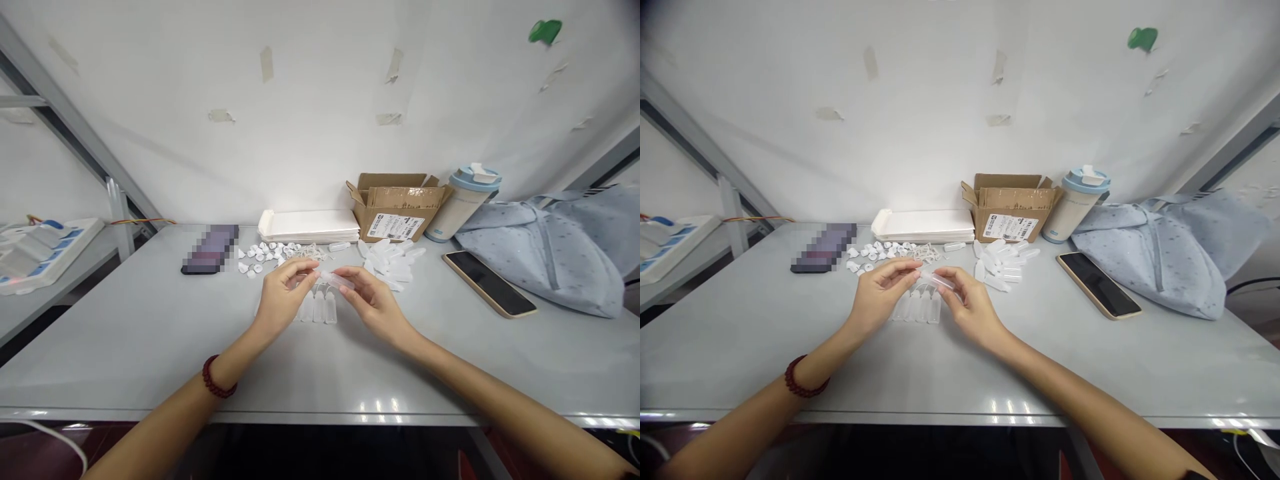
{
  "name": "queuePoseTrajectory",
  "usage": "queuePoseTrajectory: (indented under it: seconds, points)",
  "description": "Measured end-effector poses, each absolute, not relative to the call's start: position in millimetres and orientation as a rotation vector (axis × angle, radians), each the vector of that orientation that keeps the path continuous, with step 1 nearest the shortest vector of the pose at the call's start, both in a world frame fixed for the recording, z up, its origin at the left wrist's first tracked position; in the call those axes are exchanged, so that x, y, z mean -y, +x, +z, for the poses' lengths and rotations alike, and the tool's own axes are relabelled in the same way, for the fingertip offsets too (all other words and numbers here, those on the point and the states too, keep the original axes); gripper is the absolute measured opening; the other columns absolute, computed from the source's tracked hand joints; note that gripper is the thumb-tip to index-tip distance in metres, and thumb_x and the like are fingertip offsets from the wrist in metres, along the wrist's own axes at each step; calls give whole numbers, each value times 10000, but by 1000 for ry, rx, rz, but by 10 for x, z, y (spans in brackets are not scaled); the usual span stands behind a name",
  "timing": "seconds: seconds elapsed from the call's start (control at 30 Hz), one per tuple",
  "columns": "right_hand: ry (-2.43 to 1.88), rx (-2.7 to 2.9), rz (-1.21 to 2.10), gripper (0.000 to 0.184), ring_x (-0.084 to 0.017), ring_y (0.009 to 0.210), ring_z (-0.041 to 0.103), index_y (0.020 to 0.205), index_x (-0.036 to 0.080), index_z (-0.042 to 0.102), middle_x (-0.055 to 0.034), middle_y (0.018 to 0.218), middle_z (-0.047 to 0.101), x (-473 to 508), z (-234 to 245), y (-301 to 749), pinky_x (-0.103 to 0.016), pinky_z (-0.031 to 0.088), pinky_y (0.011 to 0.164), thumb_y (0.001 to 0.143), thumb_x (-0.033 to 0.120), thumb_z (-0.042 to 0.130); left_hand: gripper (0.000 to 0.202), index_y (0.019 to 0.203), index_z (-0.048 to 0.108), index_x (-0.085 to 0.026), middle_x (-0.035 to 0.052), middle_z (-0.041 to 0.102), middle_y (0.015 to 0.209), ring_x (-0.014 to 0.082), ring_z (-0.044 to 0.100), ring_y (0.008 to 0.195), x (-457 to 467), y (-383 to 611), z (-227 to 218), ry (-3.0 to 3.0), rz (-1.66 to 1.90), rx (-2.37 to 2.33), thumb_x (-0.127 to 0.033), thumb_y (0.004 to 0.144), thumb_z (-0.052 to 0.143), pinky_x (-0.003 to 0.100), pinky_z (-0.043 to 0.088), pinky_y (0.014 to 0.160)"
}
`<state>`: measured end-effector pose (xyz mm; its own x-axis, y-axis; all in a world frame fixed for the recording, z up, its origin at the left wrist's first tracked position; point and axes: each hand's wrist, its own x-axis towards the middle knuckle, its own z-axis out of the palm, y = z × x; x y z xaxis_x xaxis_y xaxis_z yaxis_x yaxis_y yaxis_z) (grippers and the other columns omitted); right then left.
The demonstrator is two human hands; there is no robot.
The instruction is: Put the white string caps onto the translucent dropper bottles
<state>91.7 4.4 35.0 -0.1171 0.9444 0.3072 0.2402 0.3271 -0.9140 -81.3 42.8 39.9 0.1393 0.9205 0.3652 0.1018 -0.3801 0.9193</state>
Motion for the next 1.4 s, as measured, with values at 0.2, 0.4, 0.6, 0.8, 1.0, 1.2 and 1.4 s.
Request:
queuePoseTrajectory:
  seconds: [0.2,0.4,0.6,0.8,1.0,1.2,1.4]
  points:
    - [-1098,1603,865,213,-191,1001,610,1073,202,559,-76,1076,637,-49,329,913,-337,498,847,877,269,507,163,821,701,-152,29,690,832,144,644,735,-453,-824,401,1546,1189,-962,-289,732,711,248,545,679]
    - [-1139,1633,852,224,-209,1031,611,1090,209,544,-89,1120,635,-32,283,903,-346,510,822,877,273,508,168,812,685,-149,15,690,708,140,643,669,-467,-835,422,1514,1065,-932,-288,723,719,243,526,633]
    - [-1119,1729,862,266,-190,875,660,1137,175,505,-107,1061,656,1,296,873,-314,515,694,879,237,502,159,789,674,-150,10,681,739,131,642,664,-457,-838,482,1489,949,-859,-276,708,727,262,542,668]
    - [-1149,1766,755,262,-215,949,639,1123,171,563,-96,1022,672,-8,293,879,-335,499,750,874,239,516,178,848,628,-155,30,655,828,166,650,776,-450,-822,430,1571,954,-841,-262,729,705,306,557,712]
    - [-1184,1559,896,260,-202,850,658,1065,176,577,-89,1001,677,-37,281,894,-334,509,725,849,319,555,144,949,629,-167,114,584,1054,231,566,1002,-413,-815,337,2346,1357,-928,-211,812,630,388,515,806]
    - [-1107,1349,1075,280,-208,899,680,1029,201,550,-78,984,692,-66,294,892,-346,508,800,820,379,609,282,1092,571,-152,118,604,1059,252,535,1030,-419,-835,328,2750,1403,-776,-165,816,626,430,474,892]
    - [-1086,1317,1127,293,-219,910,684,1008,197,538,-71,902,706,-43,308,875,-313,518,722,820,409,613,382,1158,525,-126,136,609,1101,273,514,1081,-402,-813,336,2837,1297,-746,-238,813,645,457,460,935]
